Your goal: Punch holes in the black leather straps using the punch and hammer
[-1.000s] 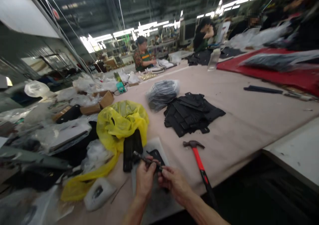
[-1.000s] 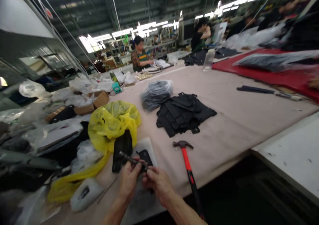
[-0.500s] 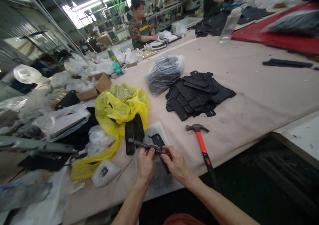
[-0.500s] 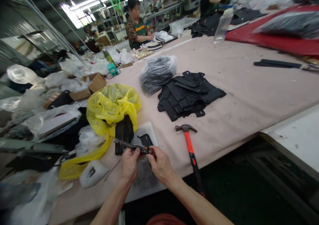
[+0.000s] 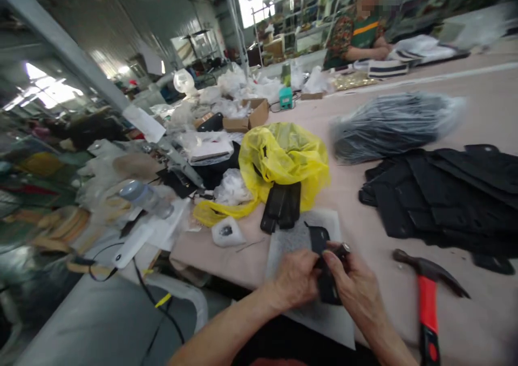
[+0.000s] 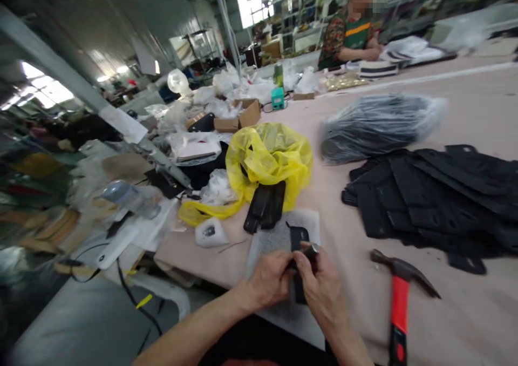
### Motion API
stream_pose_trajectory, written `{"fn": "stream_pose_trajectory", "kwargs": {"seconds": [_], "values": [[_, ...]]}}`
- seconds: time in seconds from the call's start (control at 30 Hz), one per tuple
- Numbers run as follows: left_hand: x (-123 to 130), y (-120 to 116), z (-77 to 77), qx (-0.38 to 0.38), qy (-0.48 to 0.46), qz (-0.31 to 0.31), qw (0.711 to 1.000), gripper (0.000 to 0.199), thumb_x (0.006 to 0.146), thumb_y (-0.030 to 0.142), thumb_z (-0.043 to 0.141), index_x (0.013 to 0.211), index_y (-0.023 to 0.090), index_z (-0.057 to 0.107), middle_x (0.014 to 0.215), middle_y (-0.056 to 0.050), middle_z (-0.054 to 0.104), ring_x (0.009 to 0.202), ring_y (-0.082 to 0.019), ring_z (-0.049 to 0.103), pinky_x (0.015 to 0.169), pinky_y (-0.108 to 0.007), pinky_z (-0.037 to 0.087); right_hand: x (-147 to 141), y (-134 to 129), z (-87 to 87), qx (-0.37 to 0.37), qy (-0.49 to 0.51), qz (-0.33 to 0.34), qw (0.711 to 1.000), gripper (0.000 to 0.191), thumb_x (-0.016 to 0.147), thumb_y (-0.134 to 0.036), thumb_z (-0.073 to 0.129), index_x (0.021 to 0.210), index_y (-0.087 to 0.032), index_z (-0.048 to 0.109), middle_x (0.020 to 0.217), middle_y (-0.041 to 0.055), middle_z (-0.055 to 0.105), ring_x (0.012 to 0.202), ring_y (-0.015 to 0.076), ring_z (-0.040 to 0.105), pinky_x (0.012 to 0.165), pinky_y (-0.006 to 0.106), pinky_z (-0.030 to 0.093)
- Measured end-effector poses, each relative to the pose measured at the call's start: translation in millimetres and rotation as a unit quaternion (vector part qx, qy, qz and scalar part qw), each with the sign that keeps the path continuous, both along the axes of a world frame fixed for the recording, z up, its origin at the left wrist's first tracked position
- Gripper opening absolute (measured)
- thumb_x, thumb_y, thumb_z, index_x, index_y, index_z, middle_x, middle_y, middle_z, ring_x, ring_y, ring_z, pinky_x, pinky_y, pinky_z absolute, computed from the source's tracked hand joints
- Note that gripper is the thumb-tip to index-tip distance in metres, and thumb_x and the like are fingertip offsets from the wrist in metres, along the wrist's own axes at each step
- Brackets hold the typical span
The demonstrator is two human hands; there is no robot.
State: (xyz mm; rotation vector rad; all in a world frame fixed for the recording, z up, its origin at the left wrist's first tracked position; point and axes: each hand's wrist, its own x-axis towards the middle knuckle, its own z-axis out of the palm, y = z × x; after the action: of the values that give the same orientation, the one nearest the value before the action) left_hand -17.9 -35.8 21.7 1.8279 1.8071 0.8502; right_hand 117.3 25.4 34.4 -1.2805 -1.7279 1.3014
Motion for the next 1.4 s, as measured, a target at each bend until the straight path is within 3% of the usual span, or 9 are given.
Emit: {"fn": "stream_pose_trajectory", "kwargs": {"seconds": [0.2,0.33,0.43,0.53,0.67,0.9,1.0,1.17,1.4], "values": [[-38.6,-40.9,5.5,0.045,0.012,0.076,0.996,0.021,0.087,0.027,0.055,0.106,0.018,0.058,0.097,-0.01,0.065,0.093,-0.024,0.062,0.082,-0.037,0.053,-34.6,-1.9,18.7,-0.017,-0.014,0.004,1.0,0.045,0.085,-0.06,0.049,0.088,-0.018,0.063,0.057,0.0002,0.059,0.053,0.0156,0.056,0.053,0.026,0.045],[-111.7,-74.1,-5.7,0.179,0.108,0.32,0.924,0.041,0.086,0.033,0.061,0.121,0.015,0.05,0.128,-0.018,0.053,0.125,-0.031,0.048,0.105,-0.05,0.041,-66.1,0.8,33.9,-0.008,0.039,-0.006,0.999,0.043,0.085,-0.058,0.052,0.088,-0.017,0.063,0.067,0.0022,0.061,0.056,0.0144,0.057,0.052,0.025,0.046],[-164.0,-88.3,-26.1,0.158,0.126,0.447,0.872,0.075,0.075,0.047,0.072,0.132,0.011,0.039,0.136,-0.023,0.044,0.132,-0.038,0.04,0.107,-0.057,0.037,-91.4,1.4,40.2,0.004,0.073,0.028,0.997,0.04,0.085,-0.055,0.054,0.087,-0.016,0.063,0.073,0.0032,0.062,0.058,0.0136,0.057,0.055,0.025,0.048],[-185.1,-86.7,-44.2,0.12,0.096,0.451,0.879,0.086,0.069,0.052,0.075,0.134,0.011,0.036,0.133,-0.022,0.044,0.129,-0.039,0.041,0.105,-0.057,0.038,-121.2,-1.2,41.2,0.005,0.091,0.066,0.994,0.037,0.086,-0.052,0.054,0.087,-0.017,0.062,0.075,0.0031,0.063,0.059,0.0128,0.057,0.056,0.025,0.049],[-174.5,-71.5,-57.0,0.121,0.073,0.448,0.883,0.088,0.069,0.053,0.075,0.135,0.013,0.035,0.136,-0.022,0.041,0.131,-0.039,0.039,0.106,-0.057,0.038,-168.2,-3.6,51.2,0.047,0.092,0.127,0.986,0.03,0.089,-0.046,0.053,0.088,-0.018,0.061,0.071,0.0003,0.061,0.059,0.0122,0.057,0.055,0.024,0.048],[-168.1,-64.0,-71.6,0.158,0.057,0.443,0.881,0.101,0.067,0.059,0.075,0.142,0.011,0.027,0.138,-0.024,0.041,0.132,-0.038,0.039,0.108,-0.056,0.037,-225.4,-7.6,110.5,0.309,0.114,0.158,0.931,0.018,0.094,-0.034,0.049,0.095,-0.02,0.06,0.085,0.0015,0.065,0.07,0.0129,0.063,0.065,0.026,0.05],[-170.1,-64.7,-73.5,0.157,0.055,0.439,0.883,0.099,0.071,0.055,0.073,0.144,0.009,0.025,0.14,-0.025,0.04,0.133,-0.038,0.037,0.108,-0.055,0.037,-238.9,-14.8,89.2,0.334,0.097,0.154,0.925,0.017,0.094,-0.032,0.048,0.098,-0.021,0.059,0.088,0.0021,0.065,0.071,0.0131,0.062,0.066,0.026,0.05],[-171.5,-63.5,-76.0,0.165,0.061,0.439,0.881,0.092,0.073,0.05,0.072,0.143,0.01,0.027,0.138,-0.024,0.042,0.132,-0.036,0.039,0.109,-0.053,0.038,-255.4,-16.9,27.1,0.291,-0.017,0.275,0.916,0.022,0.093,-0.031,0.046,0.084,-0.017,0.061,0.071,0.0038,0.064,0.064,0.0144,0.059,0.061,0.026,0.046],[-172.3,-62.7,-77.0,0.166,0.066,0.435,0.882,0.093,0.073,0.05,0.072,0.143,0.009,0.026,0.139,-0.024,0.04,0.132,-0.037,0.038,0.108,-0.055,0.039,-255.9,-13.9,35.1,0.333,0.042,0.225,0.915,0.021,0.095,-0.029,0.045,0.093,-0.017,0.061,0.081,0.0046,0.066,0.07,0.0142,0.062,0.066,0.026,0.048]]}}
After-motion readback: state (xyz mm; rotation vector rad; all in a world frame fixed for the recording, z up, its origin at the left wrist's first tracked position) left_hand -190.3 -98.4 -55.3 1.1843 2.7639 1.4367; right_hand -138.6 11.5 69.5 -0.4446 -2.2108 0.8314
